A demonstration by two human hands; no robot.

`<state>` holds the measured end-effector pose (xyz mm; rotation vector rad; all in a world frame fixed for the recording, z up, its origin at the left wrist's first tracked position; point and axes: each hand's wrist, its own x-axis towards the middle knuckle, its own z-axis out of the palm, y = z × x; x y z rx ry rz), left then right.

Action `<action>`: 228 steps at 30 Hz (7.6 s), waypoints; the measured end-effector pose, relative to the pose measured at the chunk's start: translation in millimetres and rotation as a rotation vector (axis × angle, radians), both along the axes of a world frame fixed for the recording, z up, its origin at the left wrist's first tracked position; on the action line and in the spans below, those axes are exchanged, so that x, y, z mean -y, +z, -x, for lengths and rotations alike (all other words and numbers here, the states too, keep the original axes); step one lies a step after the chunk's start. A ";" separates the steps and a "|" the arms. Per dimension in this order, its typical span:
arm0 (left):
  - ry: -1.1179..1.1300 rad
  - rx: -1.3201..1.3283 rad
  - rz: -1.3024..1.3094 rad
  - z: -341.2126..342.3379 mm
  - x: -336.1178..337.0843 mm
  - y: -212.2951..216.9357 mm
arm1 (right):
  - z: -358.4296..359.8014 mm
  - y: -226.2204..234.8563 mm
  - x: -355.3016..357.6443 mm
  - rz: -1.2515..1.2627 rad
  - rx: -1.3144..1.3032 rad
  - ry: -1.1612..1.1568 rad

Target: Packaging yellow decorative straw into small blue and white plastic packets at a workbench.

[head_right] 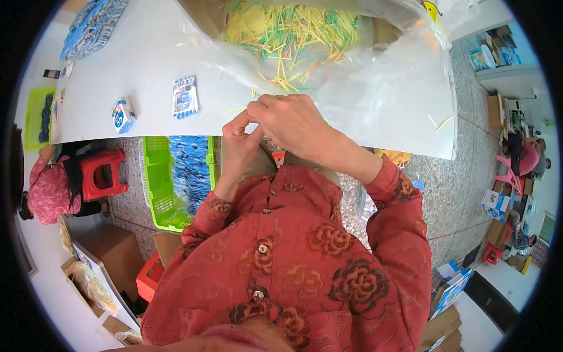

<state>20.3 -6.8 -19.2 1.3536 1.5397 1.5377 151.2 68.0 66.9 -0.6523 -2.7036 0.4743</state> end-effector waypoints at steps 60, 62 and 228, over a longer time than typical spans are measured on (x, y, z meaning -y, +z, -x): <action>-0.002 0.287 0.124 9.3 24.8 -3.2 | -41.2 -74.0 -169.2 0.510 -0.302 -0.523; -0.011 0.272 0.121 7.4 23.9 -1.7 | -37.2 -94.9 -155.3 0.344 -0.288 -0.421; -0.149 0.012 0.042 8.7 -18.9 5.3 | -15.8 -12.5 -41.7 1.005 -0.795 -0.108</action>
